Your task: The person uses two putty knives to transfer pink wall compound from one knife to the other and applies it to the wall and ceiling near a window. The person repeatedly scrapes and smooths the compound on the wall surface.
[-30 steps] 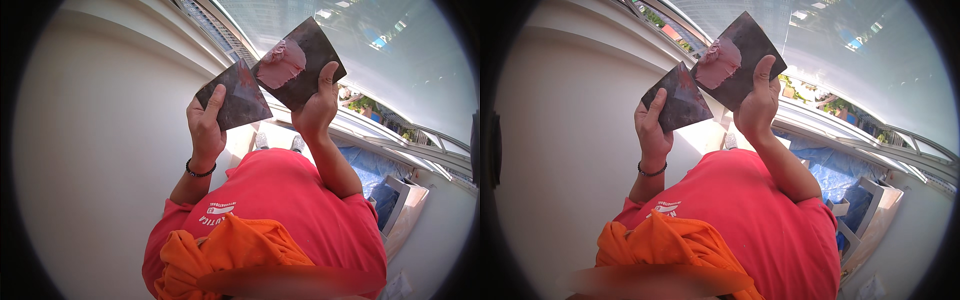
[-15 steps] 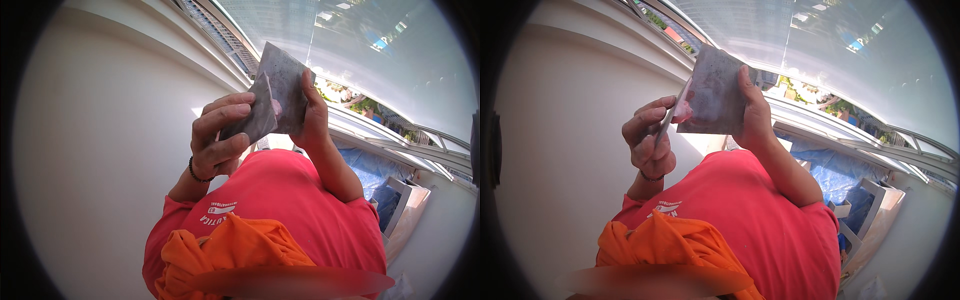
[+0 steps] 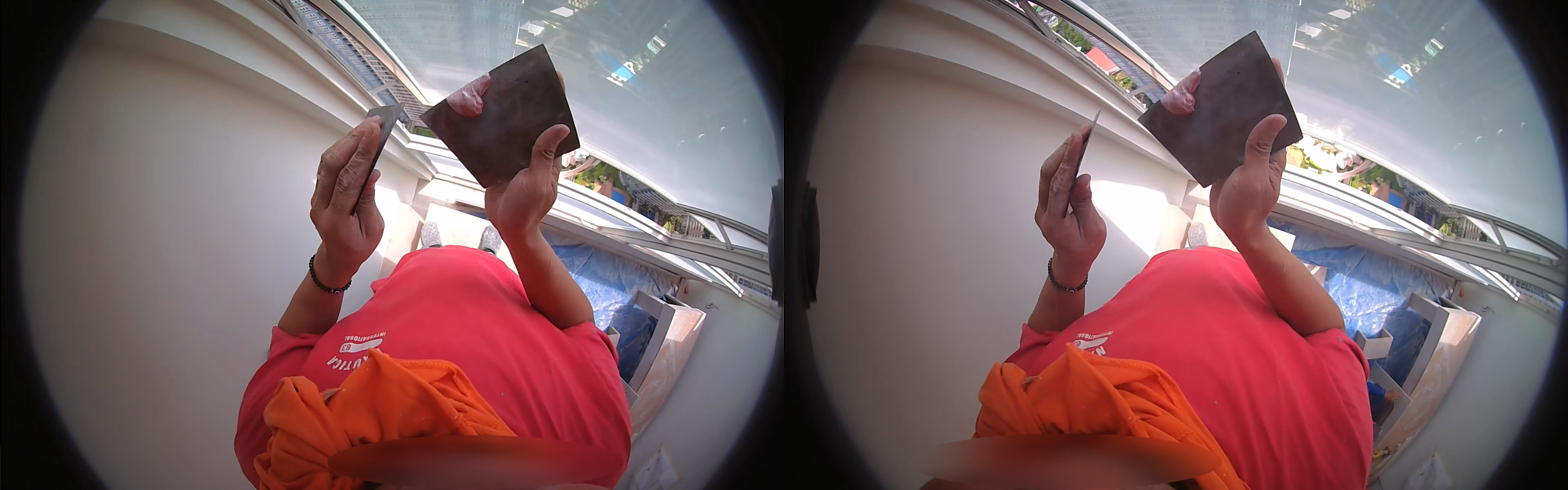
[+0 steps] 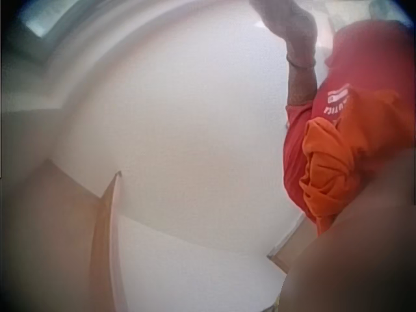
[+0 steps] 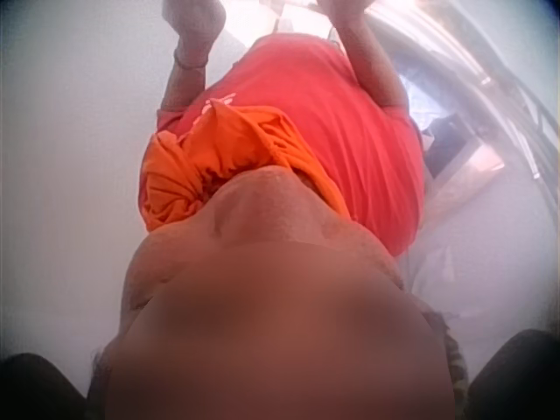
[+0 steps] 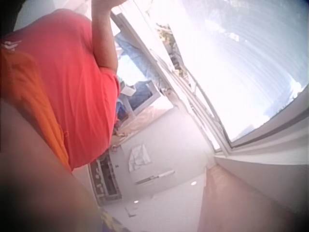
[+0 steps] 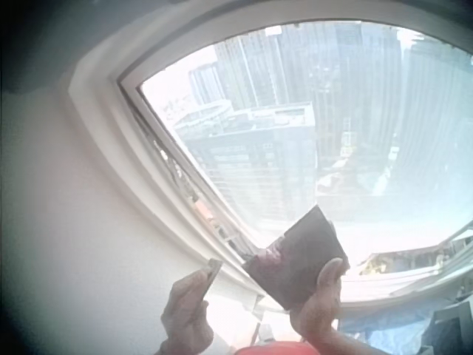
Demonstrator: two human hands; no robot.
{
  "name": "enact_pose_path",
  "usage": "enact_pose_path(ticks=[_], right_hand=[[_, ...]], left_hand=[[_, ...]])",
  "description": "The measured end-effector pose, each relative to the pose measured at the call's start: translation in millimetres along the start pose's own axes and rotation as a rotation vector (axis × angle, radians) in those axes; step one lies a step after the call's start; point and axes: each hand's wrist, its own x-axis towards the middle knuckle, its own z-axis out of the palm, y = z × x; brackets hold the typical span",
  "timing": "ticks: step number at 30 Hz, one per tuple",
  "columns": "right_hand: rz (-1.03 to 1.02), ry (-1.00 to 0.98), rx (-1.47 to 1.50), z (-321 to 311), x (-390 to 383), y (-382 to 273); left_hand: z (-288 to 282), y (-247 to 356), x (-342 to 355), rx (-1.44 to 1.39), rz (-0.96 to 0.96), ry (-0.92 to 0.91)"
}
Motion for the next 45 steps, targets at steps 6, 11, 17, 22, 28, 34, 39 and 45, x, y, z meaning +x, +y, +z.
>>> enact_pose_path(ticks=[6,11,17,22,28,34,39,45], right_hand=[[-0.476,-0.219,-0.353,-1,-8,35],[-0.473,-0.233,-0.333,-11,-16,35],[-0.537,-0.26,-0.388,-10,-15,34],[-0.511,-0.33,-0.432,-10,-12,31],[-0.455,-0.378,-0.453,-8,-13,29],[-0.495,-0.408,-0.471,2,-6,30],[0.018,-0.2,0.035,0,7,8],[0.564,-0.014,0.264,0,13,7]], left_hand=[[40,35,18,0.124,-0.012,-0.048],[40,44,21,-0.047,0.07,-0.069],[43,43,27,0.026,0.064,-0.111],[40,43,30,-0.004,0.007,-0.157],[34,43,30,-0.033,-0.112,-0.121],[33,41,31,-0.011,-0.198,-0.156],[11,28,34,-0.155,0.106,-0.008],[20,-3,15,-0.364,0.166,-0.111]])
